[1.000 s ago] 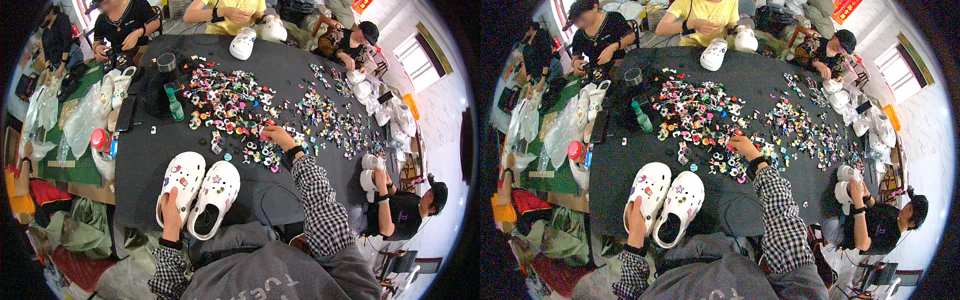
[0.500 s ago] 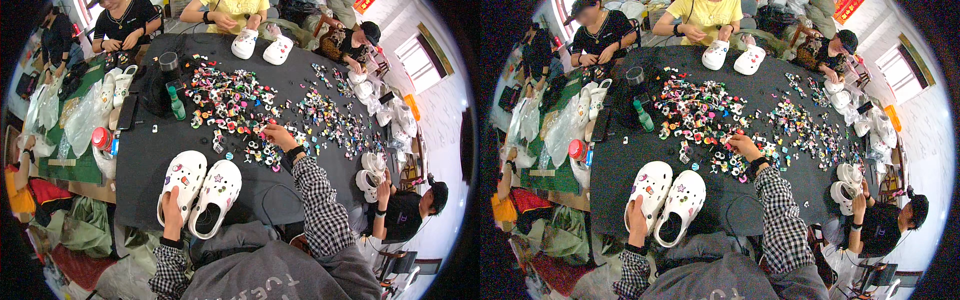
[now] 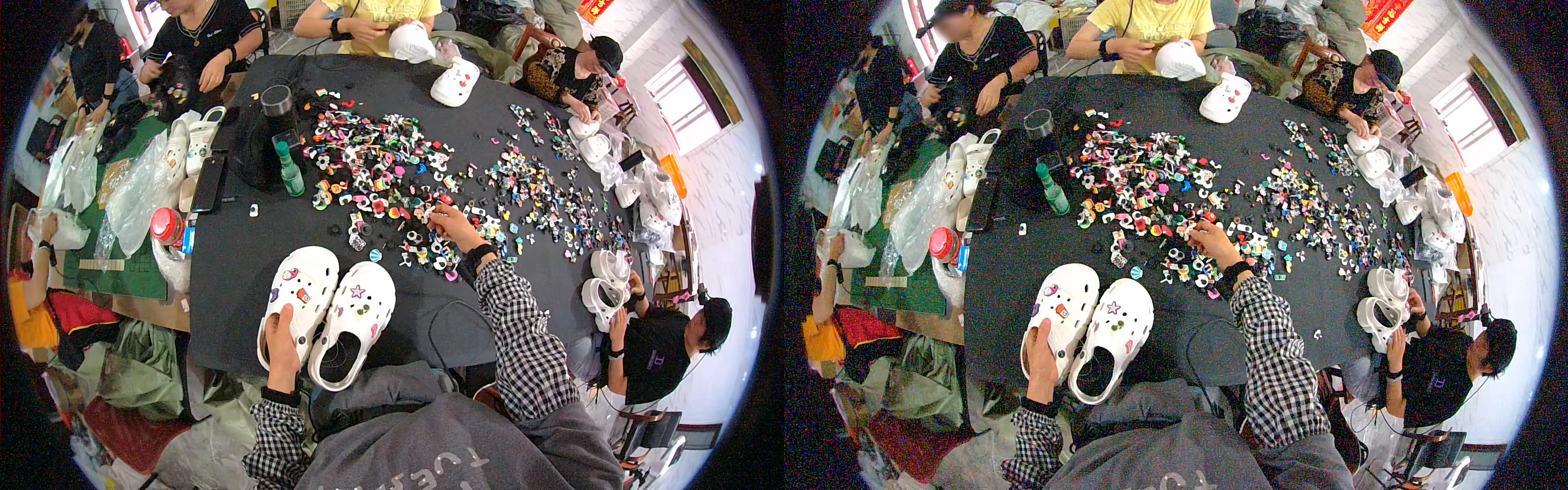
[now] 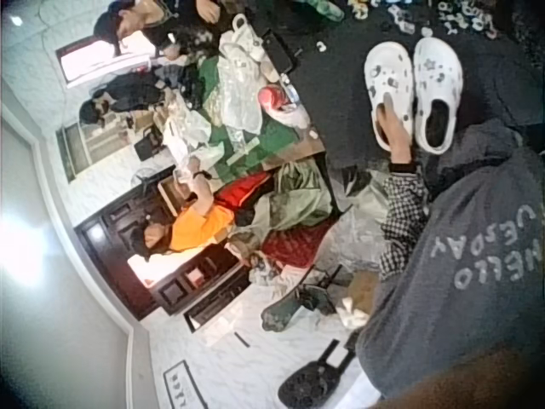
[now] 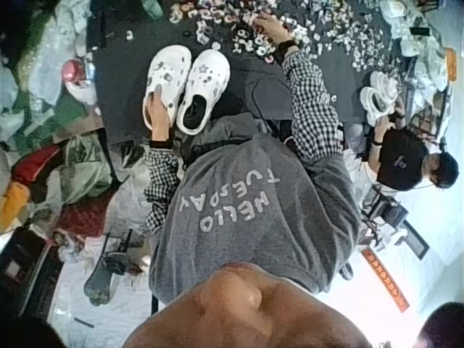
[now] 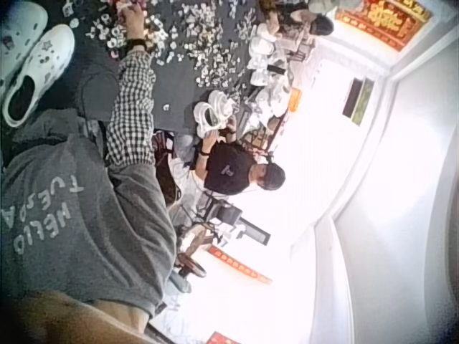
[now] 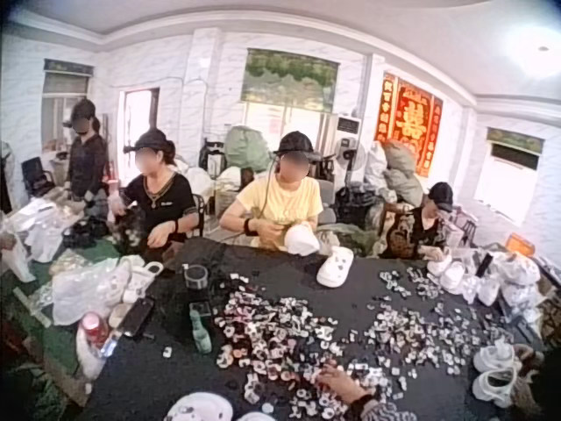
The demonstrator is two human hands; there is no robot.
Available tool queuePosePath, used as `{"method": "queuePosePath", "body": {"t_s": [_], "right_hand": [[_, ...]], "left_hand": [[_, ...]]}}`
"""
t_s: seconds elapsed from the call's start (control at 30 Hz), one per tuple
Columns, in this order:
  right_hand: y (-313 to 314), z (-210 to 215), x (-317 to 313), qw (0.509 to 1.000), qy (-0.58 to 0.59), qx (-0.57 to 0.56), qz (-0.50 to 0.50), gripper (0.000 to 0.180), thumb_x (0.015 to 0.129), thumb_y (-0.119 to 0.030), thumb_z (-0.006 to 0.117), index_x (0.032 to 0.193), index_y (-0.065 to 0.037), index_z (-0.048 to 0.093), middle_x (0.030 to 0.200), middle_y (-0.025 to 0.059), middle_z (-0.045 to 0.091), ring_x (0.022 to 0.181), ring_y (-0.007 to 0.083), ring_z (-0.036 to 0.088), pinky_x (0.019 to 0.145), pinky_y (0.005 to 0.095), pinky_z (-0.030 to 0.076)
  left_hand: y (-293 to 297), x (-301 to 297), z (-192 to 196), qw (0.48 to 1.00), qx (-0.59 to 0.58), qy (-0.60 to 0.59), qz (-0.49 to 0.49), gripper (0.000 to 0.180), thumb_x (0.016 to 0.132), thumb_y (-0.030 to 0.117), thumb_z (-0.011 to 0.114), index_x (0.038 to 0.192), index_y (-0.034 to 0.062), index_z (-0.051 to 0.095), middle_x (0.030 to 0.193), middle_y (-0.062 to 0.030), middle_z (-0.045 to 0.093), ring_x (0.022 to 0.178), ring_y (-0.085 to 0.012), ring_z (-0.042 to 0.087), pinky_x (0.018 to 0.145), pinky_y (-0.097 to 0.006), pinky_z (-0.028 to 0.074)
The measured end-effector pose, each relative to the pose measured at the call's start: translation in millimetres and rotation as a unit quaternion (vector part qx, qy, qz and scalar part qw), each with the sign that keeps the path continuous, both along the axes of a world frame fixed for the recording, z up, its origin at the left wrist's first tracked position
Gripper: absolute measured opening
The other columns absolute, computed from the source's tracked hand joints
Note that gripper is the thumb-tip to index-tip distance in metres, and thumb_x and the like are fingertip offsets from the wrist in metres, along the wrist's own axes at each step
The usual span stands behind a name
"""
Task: The recorder attaches small decorative charms to several pairs of white and black clogs.
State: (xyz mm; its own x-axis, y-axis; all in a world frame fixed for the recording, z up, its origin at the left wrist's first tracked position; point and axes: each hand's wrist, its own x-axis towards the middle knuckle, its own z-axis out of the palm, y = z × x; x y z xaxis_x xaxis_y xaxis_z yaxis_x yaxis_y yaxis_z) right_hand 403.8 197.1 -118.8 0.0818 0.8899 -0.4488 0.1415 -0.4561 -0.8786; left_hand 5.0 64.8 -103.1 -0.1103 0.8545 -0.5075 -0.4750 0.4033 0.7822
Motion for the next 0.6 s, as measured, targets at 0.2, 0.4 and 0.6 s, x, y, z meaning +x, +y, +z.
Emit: {"method": "queuePosePath", "body": {"t_s": [0.2, 0.4, 0.6], "right_hand": [[3, -9, 3, 0.994, -0.100, 0.029, 0.024, 0.017, 0.090, -0.020, 0.060, 0.090, -0.003, 0.059, 0.072, 0.0018, 0.061, 0.056, 0.0081, 0.051, 0.049, 0.0236, 0.041], [-3, -12, -8, 0.979, -0.154, 0.127, 0.036, 0.024, 0.084, -0.017, 0.065, 0.100, 0.000, 0.057, 0.082, 0.0065, 0.065, 0.072, 0.0150, 0.062, 0.064, 0.0280, 0.049], [-20, -16, -14, 0.856, -0.440, 0.178, 0.206, 0.027, 0.073, -0.017, 0.074, 0.091, -0.006, 0.058, 0.087, 0.0115, 0.060, 0.083, 0.0319, 0.061, 0.070, 0.0417, 0.050]], "left_hand": [[0, -1, -5, 1.000, 0.007, 0.000, 0.003, 0.030, 0.094, 0.022, 0.058, 0.110, -0.0026, 0.056, 0.108, -0.0086, 0.063, 0.092, -0.0148, 0.062, 0.078, -0.028, 0.050], [-1, 4, 4, 1.000, -0.005, 0.015, 0.019, 0.028, 0.093, 0.022, 0.059, 0.104, -0.0030, 0.057, 0.104, -0.0089, 0.063, 0.091, -0.0142, 0.061, 0.077, -0.028, 0.049], [-1, 3, -2, 0.999, 0.041, -0.017, 0.005, 0.027, 0.093, 0.023, 0.060, 0.099, -0.0033, 0.059, 0.101, -0.0094, 0.063, 0.090, -0.0150, 0.061, 0.078, -0.029, 0.049]]}}
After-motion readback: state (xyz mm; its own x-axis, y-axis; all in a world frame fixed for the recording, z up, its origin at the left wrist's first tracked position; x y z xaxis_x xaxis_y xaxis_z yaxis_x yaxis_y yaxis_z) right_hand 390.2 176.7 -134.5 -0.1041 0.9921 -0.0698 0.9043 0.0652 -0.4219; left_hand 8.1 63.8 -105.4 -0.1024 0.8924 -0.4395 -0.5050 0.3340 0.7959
